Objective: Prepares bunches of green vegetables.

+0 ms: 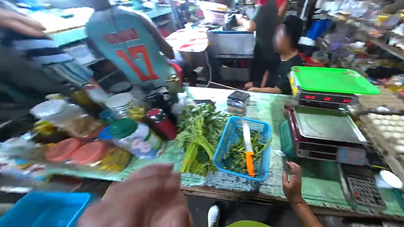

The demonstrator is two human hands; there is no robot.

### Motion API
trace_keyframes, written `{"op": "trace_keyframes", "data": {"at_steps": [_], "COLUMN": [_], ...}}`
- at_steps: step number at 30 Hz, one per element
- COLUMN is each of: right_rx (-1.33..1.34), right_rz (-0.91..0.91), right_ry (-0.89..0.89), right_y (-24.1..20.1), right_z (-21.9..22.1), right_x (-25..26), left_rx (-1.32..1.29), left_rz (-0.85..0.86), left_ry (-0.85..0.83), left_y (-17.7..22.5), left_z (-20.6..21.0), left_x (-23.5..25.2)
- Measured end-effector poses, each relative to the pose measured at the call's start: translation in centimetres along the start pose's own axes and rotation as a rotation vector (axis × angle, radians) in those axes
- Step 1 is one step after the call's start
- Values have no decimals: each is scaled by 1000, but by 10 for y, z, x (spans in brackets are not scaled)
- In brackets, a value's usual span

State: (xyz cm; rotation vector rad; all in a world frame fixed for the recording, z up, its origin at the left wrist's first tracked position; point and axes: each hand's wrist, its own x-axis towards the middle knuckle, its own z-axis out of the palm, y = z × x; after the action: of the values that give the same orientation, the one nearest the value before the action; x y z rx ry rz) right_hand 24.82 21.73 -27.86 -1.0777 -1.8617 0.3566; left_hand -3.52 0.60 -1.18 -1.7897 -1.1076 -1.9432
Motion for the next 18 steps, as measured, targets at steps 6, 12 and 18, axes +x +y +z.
{"op": "trace_keyframes", "data": {"at_steps": [6,12,18], "right_rx": [274,50,-150], "right_rz": [-55,253,446], "right_ry": [-604,-1002,-1061], "right_y": [-139,-202,-208], "right_z": [144,288,334], "right_x": [73,110,119], "left_rx": [178,44,-191], "left_rz": [-703,-1276,-1712], "left_ry": [17,-268,-512], "left_y": [-159,-269,-316], "left_z": [-86,-115,-89], "left_x": [-23,-99,-136]}}
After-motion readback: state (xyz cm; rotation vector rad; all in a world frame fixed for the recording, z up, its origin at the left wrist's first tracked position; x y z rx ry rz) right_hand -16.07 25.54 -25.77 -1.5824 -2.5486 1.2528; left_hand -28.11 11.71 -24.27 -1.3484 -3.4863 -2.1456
